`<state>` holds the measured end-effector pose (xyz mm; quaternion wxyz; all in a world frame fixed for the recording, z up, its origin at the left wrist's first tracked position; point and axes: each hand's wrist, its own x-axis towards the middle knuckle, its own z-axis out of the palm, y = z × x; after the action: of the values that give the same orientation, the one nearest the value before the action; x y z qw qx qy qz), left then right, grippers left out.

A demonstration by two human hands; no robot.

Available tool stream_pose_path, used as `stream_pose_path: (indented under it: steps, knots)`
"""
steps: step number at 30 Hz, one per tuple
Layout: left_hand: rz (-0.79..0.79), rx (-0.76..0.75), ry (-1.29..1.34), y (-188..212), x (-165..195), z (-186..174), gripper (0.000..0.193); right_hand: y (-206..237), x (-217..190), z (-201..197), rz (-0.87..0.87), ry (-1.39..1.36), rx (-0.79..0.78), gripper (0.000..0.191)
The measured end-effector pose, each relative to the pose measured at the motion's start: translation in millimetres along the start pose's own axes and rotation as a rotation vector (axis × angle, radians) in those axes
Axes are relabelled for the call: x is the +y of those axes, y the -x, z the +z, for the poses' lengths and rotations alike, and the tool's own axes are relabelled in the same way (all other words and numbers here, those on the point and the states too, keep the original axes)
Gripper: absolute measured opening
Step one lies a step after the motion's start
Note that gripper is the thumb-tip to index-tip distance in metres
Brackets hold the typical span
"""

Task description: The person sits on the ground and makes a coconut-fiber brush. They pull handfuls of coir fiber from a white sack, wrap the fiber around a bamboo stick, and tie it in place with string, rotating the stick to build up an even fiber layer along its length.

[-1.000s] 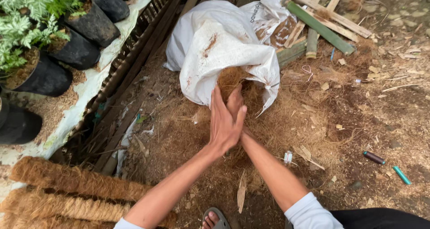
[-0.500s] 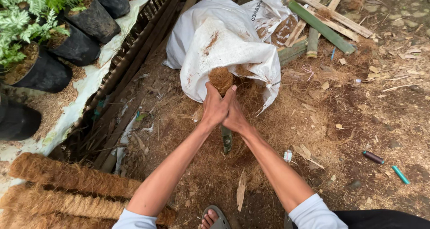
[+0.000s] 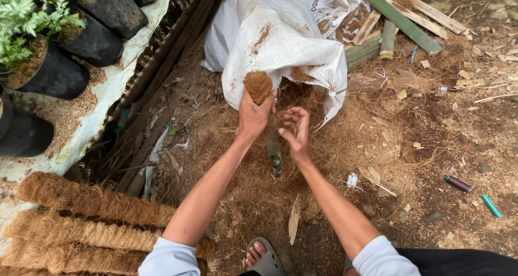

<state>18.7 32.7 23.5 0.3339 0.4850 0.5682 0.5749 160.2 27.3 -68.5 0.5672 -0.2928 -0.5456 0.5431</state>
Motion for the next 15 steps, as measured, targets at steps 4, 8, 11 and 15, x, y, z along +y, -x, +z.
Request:
stream_pose_path:
  steps: [4,8,11,15]
  knots:
    - [-0.07,-0.081,-0.001,-9,-5,-4,0.023,-3,-16,12,-0.441,0.496,-0.073,0.08]
    - [-0.161,-0.182,0.1,-17,-7,-7,0.025,-5,-15,27,-0.515,0.672,-0.137,0.016]
    - [-0.173,-0.193,0.113,-20,-7,-9,0.026,0,-3,23,-0.5,0.555,-0.211,0.004]
    - [-0.17,-0.082,0.078,-21,-6,-12,0.023,6,6,2,-0.523,0.529,-0.453,0.01]
